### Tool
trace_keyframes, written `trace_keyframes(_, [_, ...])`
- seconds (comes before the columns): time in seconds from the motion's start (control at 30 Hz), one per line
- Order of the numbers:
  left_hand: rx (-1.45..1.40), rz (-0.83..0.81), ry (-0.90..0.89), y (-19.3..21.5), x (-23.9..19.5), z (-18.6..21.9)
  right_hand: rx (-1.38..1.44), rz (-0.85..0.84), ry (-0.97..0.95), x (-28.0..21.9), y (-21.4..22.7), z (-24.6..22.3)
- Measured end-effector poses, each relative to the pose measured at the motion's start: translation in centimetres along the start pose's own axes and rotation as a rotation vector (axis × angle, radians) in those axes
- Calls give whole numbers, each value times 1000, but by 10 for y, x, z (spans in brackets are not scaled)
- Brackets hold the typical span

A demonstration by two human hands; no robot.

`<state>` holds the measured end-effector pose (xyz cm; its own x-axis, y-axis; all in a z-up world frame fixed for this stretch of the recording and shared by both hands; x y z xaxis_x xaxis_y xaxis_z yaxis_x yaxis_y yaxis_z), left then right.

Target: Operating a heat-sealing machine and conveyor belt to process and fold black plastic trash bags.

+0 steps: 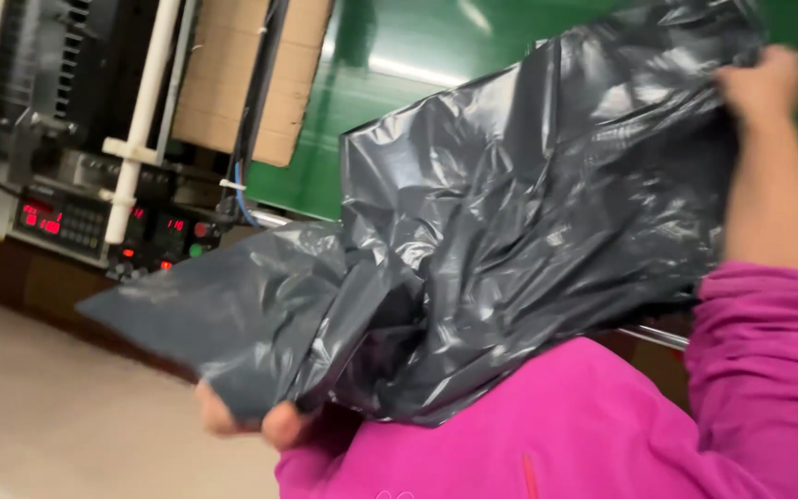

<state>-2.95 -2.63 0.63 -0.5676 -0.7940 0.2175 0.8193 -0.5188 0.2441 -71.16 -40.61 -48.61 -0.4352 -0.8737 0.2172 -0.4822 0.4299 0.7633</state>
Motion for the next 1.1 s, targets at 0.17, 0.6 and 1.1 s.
trace_keyframes(0.17, [-105,-62,-3,-23,7,-59,179,59,29,-13,38,-34])
trace_keyframes(0.6, [-137,-46,-643,-91,90,-140,211,-62,296,-123,80,-135])
trace_keyframes(1.1, [185,145,-540,-177,63,-128,391,-782,638,-369,231,-334])
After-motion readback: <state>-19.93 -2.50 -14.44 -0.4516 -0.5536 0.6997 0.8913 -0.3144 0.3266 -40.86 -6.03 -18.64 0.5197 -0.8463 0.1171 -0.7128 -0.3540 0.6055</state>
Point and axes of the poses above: each hand's wrist, its own x-axis towards the middle knuckle, its own y-axis out of the back of the hand, z = x × y, the point moved 4 cm from there along x, towards the middle knuckle, and after that the axes turned 13 degrees about z, right-handed, at the moved point
